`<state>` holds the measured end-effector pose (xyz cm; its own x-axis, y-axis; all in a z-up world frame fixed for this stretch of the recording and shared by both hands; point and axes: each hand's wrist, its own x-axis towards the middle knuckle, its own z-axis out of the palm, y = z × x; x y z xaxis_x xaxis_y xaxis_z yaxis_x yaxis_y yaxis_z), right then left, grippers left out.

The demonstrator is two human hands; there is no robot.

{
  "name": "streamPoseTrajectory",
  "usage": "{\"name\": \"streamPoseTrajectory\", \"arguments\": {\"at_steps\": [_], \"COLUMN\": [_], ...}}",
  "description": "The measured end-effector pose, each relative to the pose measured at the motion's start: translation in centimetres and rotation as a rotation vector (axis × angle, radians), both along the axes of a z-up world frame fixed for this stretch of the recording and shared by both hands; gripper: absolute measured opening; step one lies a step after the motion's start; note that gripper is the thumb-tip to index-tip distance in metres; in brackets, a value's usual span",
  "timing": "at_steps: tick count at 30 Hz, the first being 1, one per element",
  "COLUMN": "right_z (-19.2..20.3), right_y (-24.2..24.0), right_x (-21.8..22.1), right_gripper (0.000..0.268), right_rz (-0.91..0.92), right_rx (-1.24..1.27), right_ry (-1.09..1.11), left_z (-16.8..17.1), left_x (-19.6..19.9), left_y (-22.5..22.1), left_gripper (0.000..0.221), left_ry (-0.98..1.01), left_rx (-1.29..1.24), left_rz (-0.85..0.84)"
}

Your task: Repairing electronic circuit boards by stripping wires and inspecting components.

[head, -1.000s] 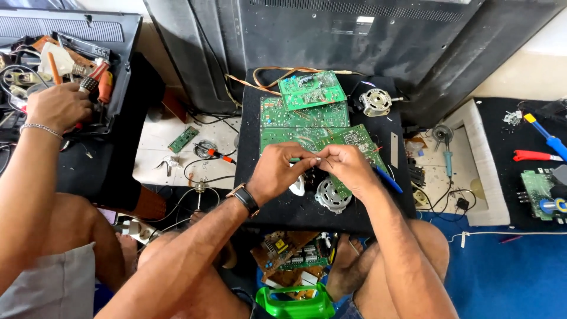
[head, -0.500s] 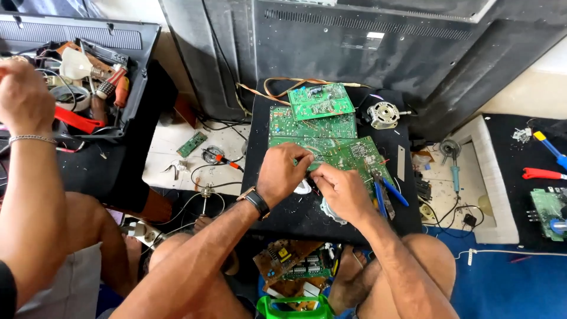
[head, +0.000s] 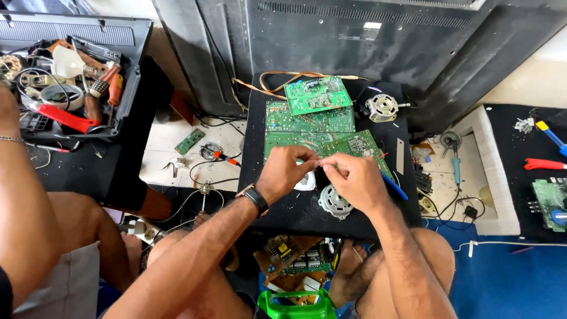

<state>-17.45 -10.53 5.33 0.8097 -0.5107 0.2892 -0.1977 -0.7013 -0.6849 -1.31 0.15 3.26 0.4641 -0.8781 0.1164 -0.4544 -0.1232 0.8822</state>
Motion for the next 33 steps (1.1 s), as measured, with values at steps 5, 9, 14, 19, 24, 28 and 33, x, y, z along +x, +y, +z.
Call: {"name": "streamPoseTrajectory", "arguments": {"at_steps": [5, 9, 14, 19, 24, 28, 33], "right_z": [0.5, 0.3, 0.5, 1.0, 0.5, -0.2, -0.4], "right_y": [-0.5, -0.1, 0.5, 1.4, 0.3, -1.1, -1.8], "right_x": [-0.4, -0.4, -0.1, 0.3, 0.1, -0.2, -0.2], "right_gripper": [0.015, 0.013, 0.01, 0.006, 0.007, 0.009, 0.008], "right_rz": [-0.041, -0.018, 0.026, -0.004, -0.015, -0.023, -0.013], "right_rx": [-0.001, -0.03, -0.038, -0.14, -0.243, -0.195, -0.082], "right_ry": [0.008, 0.045, 0.157, 0.156, 0.131, 0.129, 0.097], "left_z": [-0.8, -1.5, -1.8, -2.4, -2.5, -2.2, -1.3], "left_x": [-0.1, -0.1, 0.3, 0.4, -0.2, -0.4, 0.3], "left_y": [-0.4, -0.6, -0.7, -1.2, -1.2, -0.8, -0.4], "left_gripper": [0.008, 0.008, 0.01, 0.006, 0.006, 0.006, 0.008], "left_ry": [-0.01, -0.021, -0.003, -0.125, -0.301, -0.179, 0.025], "left_rx": [0.02, 0.034, 0.017, -0.011, -0.053, -0.033, 0.022], "left_rz": [-0.06, -0.031, 0.035, -0.048, -0.178, -0.295, -0.389]}}
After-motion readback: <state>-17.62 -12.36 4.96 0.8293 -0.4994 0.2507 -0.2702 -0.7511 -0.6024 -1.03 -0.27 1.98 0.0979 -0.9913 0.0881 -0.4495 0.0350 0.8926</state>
